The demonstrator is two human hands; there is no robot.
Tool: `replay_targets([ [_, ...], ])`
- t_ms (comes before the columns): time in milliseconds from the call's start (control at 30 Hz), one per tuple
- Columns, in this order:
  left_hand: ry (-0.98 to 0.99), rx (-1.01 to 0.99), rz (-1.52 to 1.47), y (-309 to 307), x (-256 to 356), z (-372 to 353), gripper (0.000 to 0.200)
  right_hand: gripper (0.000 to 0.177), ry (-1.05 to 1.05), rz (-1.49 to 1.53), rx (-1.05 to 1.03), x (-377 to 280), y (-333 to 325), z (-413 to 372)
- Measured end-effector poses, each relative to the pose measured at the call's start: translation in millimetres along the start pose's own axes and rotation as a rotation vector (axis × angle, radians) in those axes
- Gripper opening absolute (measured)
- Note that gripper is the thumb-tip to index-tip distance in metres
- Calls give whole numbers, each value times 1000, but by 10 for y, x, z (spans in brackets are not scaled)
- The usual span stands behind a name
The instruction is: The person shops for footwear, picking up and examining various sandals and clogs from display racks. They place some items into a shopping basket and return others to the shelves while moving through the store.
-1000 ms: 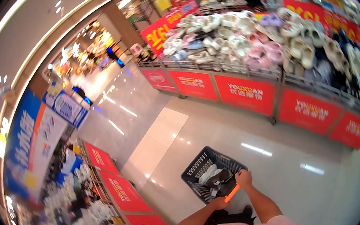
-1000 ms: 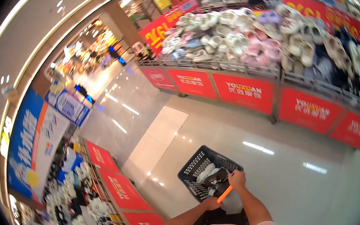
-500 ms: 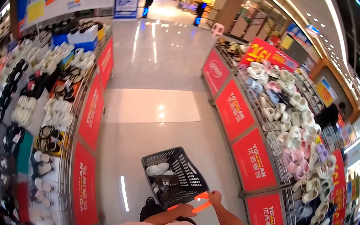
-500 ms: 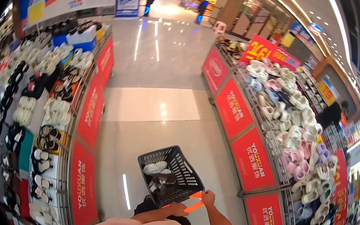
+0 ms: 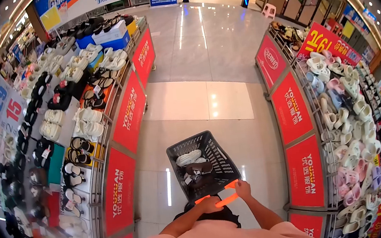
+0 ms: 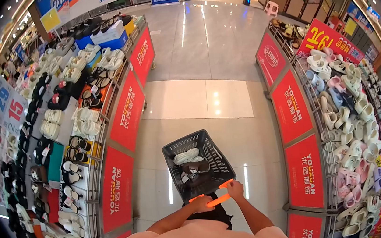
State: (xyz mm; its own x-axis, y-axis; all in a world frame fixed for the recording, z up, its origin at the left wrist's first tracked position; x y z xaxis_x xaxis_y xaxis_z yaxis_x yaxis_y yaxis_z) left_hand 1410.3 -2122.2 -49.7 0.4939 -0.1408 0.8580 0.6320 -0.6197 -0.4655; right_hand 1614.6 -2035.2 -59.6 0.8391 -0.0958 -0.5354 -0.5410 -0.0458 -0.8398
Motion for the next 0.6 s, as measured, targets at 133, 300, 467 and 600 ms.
replay_targets([
  [133, -48, 82, 288, -334, -163, 169, 44, 41, -199, 39, -236, -386, 19, 381],
  [300, -200, 4, 482, -991, -216, 328, 46, 51, -123, -126, -435, -760, 175, 799],
  [467, -522, 29, 630, -1576, -93, 324, 42, 52, -198, -21, -490, -1013, 532, 1197],
  [600, -562, 262, 631, -1732, -203, 557, 36, 51, -257, -68, -404, -1326, 553, 1500],
])
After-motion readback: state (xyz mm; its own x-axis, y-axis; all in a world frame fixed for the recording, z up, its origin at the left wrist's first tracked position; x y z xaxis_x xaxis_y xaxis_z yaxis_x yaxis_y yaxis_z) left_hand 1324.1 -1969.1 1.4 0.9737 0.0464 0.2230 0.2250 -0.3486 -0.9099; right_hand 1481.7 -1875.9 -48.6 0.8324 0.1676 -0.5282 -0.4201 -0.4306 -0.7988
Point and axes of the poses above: each hand's wrist, its own z-axis towards the middle knuckle, its own y-axis out of the palm, x = y × z, the point moved 6 cm from there along z, towards the middle knuckle, and after that the axes turned 3 degrees about x, right-handed, at the moved point
